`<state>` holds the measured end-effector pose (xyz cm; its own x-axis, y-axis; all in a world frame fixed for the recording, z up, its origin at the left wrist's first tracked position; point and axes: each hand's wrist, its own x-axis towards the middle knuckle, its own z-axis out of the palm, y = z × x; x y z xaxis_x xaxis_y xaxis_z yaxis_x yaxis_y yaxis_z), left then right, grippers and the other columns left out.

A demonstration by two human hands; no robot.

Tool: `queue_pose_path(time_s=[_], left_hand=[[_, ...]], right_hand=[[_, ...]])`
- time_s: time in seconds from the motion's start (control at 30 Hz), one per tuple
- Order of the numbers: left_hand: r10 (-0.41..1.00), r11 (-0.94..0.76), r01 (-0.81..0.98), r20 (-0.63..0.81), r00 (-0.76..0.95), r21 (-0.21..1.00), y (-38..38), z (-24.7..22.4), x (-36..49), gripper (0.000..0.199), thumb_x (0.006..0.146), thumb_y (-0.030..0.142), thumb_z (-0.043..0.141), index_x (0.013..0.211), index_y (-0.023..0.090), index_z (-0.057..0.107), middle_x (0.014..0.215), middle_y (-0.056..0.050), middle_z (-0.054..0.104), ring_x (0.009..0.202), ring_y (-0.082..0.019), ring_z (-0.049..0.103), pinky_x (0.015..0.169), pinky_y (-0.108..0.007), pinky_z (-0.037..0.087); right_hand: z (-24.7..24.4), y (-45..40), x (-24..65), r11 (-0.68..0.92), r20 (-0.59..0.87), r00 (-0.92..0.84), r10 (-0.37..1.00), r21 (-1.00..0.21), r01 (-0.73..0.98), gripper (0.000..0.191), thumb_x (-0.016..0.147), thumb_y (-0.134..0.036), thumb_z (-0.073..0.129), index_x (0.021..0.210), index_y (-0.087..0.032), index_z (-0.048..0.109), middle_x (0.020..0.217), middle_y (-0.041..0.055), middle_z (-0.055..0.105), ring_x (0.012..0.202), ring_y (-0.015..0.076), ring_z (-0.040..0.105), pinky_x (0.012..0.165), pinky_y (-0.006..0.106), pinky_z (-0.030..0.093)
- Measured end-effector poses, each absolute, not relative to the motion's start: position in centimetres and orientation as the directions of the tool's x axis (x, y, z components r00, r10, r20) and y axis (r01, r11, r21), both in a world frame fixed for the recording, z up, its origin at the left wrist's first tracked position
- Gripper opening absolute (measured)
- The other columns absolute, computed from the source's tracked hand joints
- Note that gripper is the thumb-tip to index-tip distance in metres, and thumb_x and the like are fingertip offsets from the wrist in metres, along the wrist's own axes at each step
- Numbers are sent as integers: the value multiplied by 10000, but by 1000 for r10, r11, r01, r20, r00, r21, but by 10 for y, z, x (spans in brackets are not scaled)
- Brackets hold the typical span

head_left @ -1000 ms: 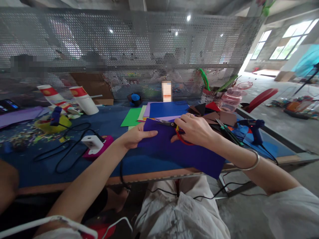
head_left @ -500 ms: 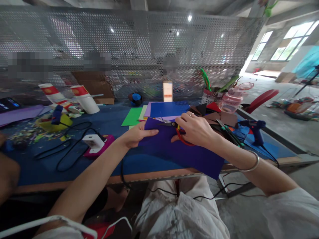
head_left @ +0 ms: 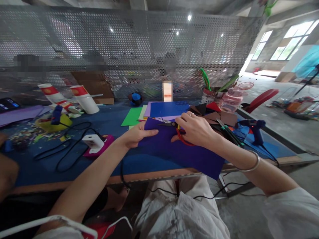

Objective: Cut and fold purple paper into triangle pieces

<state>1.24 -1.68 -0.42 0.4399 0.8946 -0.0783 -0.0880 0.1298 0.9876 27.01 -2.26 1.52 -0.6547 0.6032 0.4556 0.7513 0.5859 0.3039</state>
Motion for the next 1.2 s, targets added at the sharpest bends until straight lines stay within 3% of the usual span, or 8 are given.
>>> queue_pose_path(time_s=[0.43, 0.97, 1.2], left_hand=[[896, 137, -77, -91, 434, 988, -17, -6, 13, 615, 595, 388, 1015, 1124, 168, 791, 948, -84, 833, 776, -226, 791, 746, -326, 664], [893, 176, -109, -112, 436, 978, -16, -7, 14, 509, 566, 337, 1031, 986, 173, 797, 894, -56, 828, 724, -199, 775, 693, -295, 652], [898, 179, -91, -126, 421, 980, -17, -8, 13, 559, 560, 353, 1034, 1028, 168, 790, 919, -66, 829, 736, -201, 778, 706, -300, 654]], right_hand=[[16, -24, 270, 561, 412, -647, 641, 323, 762, 555, 962, -674, 629, 1122, -149, 710, 1008, 133, 718, 965, 267, 638, 586, 312, 221], [12, -21, 271, 577, 410, -666, 623, 335, 745, 560, 967, -671, 629, 1073, -130, 730, 896, 124, 731, 816, 231, 643, 588, 308, 214], [14, -22, 272, 576, 377, -667, 643, 336, 745, 521, 995, -637, 607, 1038, -132, 730, 861, 114, 730, 802, 226, 657, 588, 302, 202]])
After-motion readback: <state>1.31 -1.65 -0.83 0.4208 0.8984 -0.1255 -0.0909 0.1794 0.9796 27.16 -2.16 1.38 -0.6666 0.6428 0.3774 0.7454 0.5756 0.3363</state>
